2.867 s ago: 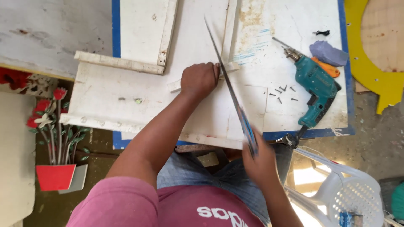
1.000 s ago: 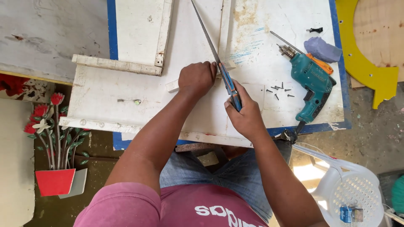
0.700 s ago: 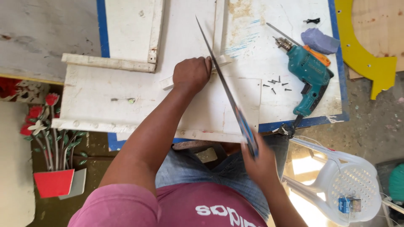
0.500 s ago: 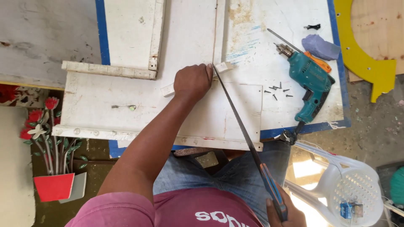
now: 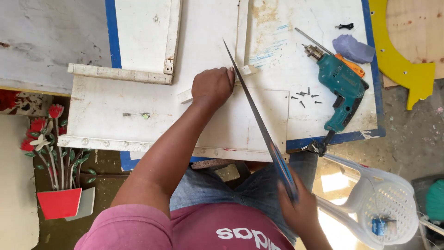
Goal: Assembling and cutting wooden components using a screwdriver, handsaw, and electric drill.
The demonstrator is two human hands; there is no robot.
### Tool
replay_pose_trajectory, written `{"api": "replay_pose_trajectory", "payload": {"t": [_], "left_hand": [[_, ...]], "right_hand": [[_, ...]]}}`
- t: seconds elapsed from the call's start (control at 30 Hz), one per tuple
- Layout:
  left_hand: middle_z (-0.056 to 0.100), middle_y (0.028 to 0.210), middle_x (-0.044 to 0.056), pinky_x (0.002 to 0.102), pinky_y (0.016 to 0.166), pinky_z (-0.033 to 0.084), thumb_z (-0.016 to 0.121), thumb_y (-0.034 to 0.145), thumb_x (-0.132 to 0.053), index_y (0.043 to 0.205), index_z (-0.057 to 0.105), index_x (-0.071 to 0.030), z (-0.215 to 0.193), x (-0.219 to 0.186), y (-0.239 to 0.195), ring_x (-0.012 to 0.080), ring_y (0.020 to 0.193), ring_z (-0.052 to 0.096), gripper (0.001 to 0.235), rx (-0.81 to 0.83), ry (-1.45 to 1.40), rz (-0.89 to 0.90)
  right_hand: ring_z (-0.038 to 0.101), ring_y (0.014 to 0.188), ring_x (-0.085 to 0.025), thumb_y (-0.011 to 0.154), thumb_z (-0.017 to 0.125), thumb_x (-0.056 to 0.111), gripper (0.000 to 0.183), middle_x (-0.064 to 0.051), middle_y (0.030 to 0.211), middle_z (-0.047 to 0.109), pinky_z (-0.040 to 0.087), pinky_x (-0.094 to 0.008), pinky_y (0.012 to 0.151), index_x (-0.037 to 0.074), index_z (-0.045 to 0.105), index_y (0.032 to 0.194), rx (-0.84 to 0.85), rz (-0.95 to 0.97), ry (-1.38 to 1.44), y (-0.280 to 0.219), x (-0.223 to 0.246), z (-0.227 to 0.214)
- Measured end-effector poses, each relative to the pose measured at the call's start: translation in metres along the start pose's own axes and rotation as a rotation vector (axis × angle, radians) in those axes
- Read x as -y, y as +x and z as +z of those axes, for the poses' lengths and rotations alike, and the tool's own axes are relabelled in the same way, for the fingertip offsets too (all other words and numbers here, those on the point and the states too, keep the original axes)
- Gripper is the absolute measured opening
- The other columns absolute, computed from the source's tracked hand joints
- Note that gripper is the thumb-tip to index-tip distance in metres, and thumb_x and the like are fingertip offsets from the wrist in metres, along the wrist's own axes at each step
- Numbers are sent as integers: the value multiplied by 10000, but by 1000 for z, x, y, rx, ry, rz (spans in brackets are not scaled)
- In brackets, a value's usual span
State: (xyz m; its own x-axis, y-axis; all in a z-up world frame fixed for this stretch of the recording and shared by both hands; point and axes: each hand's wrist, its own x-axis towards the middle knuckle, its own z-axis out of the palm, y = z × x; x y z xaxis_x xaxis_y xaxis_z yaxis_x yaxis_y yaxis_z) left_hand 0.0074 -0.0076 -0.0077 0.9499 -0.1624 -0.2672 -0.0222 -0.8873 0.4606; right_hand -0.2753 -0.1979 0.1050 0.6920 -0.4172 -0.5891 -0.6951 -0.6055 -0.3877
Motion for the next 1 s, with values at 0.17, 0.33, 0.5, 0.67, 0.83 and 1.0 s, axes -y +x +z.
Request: {"api": "replay_pose_trajectory", "payload": {"t": [0.17, 0.33, 0.5, 0.67, 0.83, 1.0], "left_hand": [[710, 765, 134, 527, 574, 465, 268, 1079, -439, 844, 702, -91, 18, 9, 4, 401, 669, 640, 603, -136, 33, 66], [725, 774, 168, 547, 550, 490, 311, 1087, -440, 888, 731, -73, 10, 5, -5, 423, 664, 665, 592, -163, 20, 89], [724, 761, 151, 503, 712, 563, 220, 1071, -446, 936, 734, -61, 6, 8, -3, 374, 771, 734, 656, -137, 23, 106], [727, 775, 136, 524, 547, 485, 295, 1078, -449, 885, 734, -114, 26, 11, 12, 398, 673, 668, 585, -170, 70, 71], [719, 752, 123, 513, 507, 470, 317, 1081, -467, 850, 720, -117, 27, 12, 11, 381, 627, 655, 582, -226, 81, 100], [749, 865, 213, 600, 642, 529, 338, 1049, -491, 920, 764, -112, 28, 13, 13, 488, 773, 699, 585, -207, 10, 73]], "right_hand": [[595, 501, -200, 913, 642, 339, 520, -90, 608, 653, 474, -344, 565, 287, 644, 1431, -13, 145, 58, -19, -29, -5], [734, 968, -268, 921, 603, 294, 598, -110, 1168, 756, 532, -397, 849, 115, 540, 1488, -119, -455, 95, 92, 44, 37], [610, 1164, -535, 903, 595, 170, 525, -326, 1215, 691, 498, -625, 949, 53, 613, 1414, -126, -533, 224, 76, 92, 24], [803, 886, -167, 912, 634, 381, 559, -10, 1099, 821, 577, -299, 817, 299, 591, 1463, -63, 24, 2, -20, -20, 0], [729, 603, -216, 887, 720, 361, 554, -122, 791, 821, 540, -296, 645, 348, 667, 1438, -51, 419, -5, -10, -14, 0], [665, 1231, -267, 955, 568, 232, 530, -145, 1336, 693, 489, -360, 1018, 93, 534, 1466, -102, -627, 209, 119, 73, 38]]}}
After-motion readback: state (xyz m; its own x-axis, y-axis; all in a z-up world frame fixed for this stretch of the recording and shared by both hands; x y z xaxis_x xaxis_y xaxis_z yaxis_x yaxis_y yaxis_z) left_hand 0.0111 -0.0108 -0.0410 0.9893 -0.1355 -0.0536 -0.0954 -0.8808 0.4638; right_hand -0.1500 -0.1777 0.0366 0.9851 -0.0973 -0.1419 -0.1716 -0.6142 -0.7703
